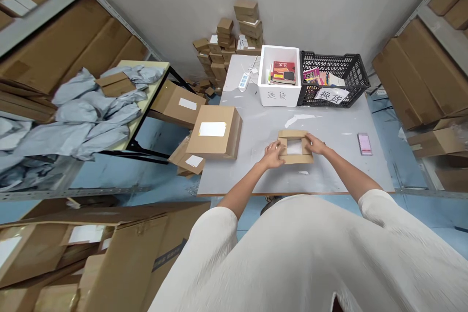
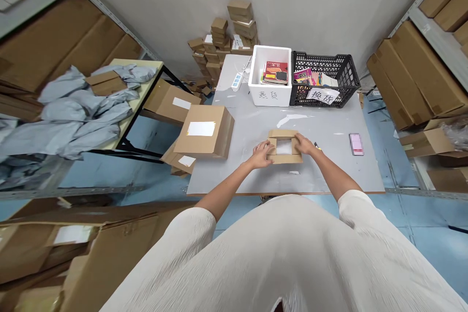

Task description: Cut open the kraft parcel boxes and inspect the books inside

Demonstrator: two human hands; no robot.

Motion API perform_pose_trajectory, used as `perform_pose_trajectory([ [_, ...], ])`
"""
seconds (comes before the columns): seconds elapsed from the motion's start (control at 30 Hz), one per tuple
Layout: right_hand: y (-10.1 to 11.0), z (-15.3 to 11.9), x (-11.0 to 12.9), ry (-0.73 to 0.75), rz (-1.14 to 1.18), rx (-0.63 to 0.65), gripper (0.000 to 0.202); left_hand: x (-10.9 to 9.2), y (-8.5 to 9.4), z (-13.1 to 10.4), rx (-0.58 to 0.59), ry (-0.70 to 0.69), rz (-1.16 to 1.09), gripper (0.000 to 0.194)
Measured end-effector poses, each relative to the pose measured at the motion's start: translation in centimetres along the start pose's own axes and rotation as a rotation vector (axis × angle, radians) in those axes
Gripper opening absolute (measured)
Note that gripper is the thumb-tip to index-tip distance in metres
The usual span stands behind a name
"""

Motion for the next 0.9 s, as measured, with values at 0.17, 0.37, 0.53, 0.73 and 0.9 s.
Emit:
perform_pose_trajectory([
  [0.17, -0.8, -0.2, -0.1, 0.024, -0.085, -0.032, 0.084, -1.5, -1.9, 0.7, 0.09, -0.137, 0.165, 0.06],
  [0.37, -0.7, -0.3, -0.1, -0.025, -0.14, -0.024, 0.082, -3.4, -1.6, 1.2, 0.047, -0.218, 0.221, 0.052],
  [0.53, -0.1, -0.7, 1.2, -0.035, -0.194, -0.034, 0.074, -1.3, 1.3, 0.0, -0.118, -0.107, 0.231, 0.088],
  [0.73, -0.2, -1.4, 3.2, -0.064, -0.364, -0.017, 0.069, 1.3, 1.4, -0.1, -0.019, -0.013, 0.372, 0.106],
  [0.9, -0.5, -1.7, 4.3, -0.099, -0.433, -0.037, 0.071, 0.6, 0.1, 1.8, 0.08, -0.039, 0.342, 0.126],
])
Point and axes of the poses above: each hand's wrist, its own z-axis towards the middle knuckle, its own y-axis out of the back of the hand, x = y × z, the point moved 10 cm from there along z, towards the middle knuckle, and after that the axes turned 13 degrees about -x, right-handed, at the moved point
